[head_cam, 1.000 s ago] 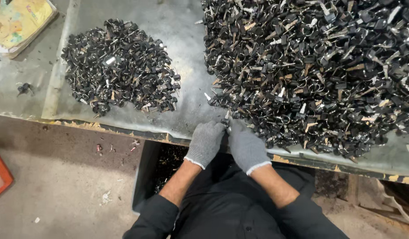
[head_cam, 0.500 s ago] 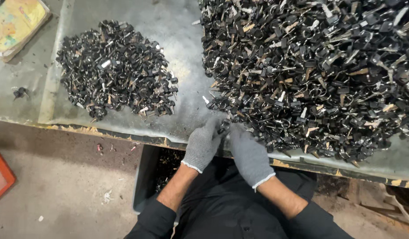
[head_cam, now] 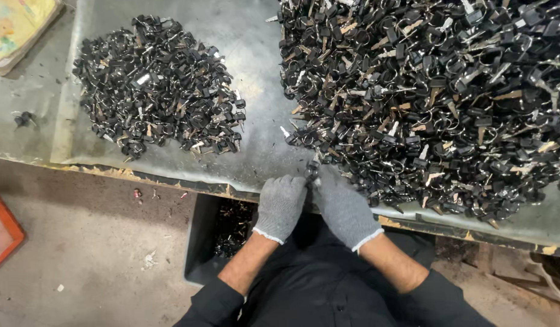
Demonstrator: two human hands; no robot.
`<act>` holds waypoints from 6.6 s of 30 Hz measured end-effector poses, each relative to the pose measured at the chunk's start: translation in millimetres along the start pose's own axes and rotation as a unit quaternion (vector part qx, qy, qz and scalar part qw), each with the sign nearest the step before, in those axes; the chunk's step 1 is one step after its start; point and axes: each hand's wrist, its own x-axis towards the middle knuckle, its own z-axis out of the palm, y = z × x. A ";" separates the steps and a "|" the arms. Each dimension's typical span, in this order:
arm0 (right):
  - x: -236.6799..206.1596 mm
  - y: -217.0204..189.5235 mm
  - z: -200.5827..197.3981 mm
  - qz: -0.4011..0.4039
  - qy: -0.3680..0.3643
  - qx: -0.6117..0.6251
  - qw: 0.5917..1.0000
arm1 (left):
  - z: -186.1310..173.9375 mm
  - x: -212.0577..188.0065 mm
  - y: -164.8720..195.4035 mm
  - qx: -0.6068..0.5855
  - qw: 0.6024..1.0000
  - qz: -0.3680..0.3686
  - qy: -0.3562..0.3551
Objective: The person wearing gray gloves sorts through a large pile of small black metal parts on a workbench, picking up individual pieces, briefly handling them, and placing selected pieces into a bin below the table edge while moving others back into the pile.
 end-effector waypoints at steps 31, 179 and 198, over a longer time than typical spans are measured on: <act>3.4 8.1 4.2 0.080 -0.100 -0.049 0.991 | 6.9 -5.4 -6.5 -0.006 0.999 0.042 -0.008; -21.6 13.9 1.1 -0.045 0.002 0.033 0.998 | -2.5 22.7 6.0 -0.099 0.993 -0.050 -0.027; -22.8 23.2 9.9 0.059 -0.104 -0.002 0.993 | -6.9 20.5 6.4 -0.168 0.980 -0.059 0.087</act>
